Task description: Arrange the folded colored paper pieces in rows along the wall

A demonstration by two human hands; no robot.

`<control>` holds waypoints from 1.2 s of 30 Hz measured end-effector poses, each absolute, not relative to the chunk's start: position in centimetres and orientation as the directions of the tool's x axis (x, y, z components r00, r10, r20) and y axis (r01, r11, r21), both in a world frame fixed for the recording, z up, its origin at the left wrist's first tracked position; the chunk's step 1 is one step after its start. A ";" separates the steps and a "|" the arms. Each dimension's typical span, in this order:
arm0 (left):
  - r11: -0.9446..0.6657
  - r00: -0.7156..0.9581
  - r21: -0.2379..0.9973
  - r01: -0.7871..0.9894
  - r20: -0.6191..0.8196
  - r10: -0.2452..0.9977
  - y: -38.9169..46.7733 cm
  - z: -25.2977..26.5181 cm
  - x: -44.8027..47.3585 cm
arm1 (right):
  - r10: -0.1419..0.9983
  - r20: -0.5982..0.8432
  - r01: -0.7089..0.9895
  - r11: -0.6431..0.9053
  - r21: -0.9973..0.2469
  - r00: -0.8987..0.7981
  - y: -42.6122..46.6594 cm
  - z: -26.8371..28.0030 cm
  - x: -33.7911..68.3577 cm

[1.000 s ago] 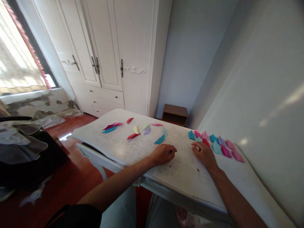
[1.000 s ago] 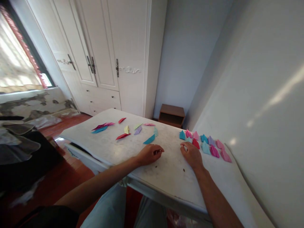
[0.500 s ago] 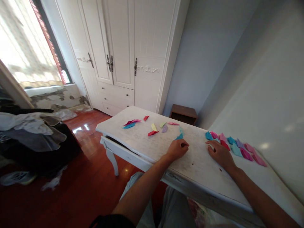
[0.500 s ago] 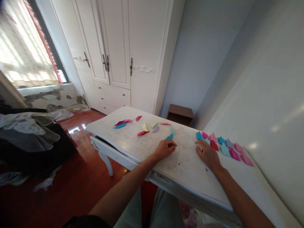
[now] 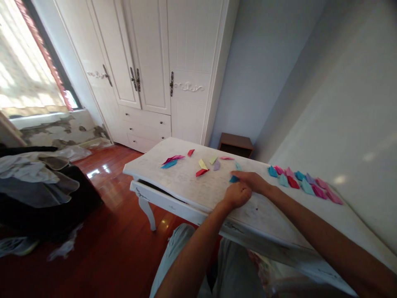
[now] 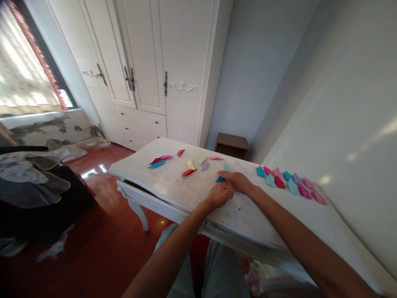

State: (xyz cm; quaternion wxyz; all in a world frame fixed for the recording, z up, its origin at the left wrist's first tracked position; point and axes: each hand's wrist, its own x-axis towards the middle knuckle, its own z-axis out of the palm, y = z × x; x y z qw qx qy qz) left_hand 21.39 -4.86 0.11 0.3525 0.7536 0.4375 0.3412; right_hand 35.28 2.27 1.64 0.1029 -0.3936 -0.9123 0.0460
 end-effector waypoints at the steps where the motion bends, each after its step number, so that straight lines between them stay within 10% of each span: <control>1: -0.373 0.378 0.825 0.424 0.213 0.901 -4.8 0.1 21.5 | 0.697 0.135 0.678 0.717 -0.163 -0.705 2.4 1.9 35.0; 12: -0.389 0.363 0.800 0.456 0.231 0.902 -4.7 0.2 21.6 | 0.690 0.292 0.611 0.723 -0.322 -0.662 2.7 1.6 34.5; 25: -0.420 0.391 0.823 0.383 0.268 0.881 -4.0 -0.4 21.6 | 0.927 0.367 0.466 0.360 -0.808 -0.080 -3.4 1.5 38.8; 30: -0.453 0.419 0.813 0.366 0.291 0.860 -3.6 -0.5 21.7 | 0.957 0.282 0.600 0.186 -0.778 0.070 -5.1 1.3 46.2; 36: -0.448 0.415 0.806 0.386 0.283 0.865 -3.7 -0.4 21.6 | 0.941 0.224 0.889 -0.135 -0.438 0.253 -7.2 1.3 55.8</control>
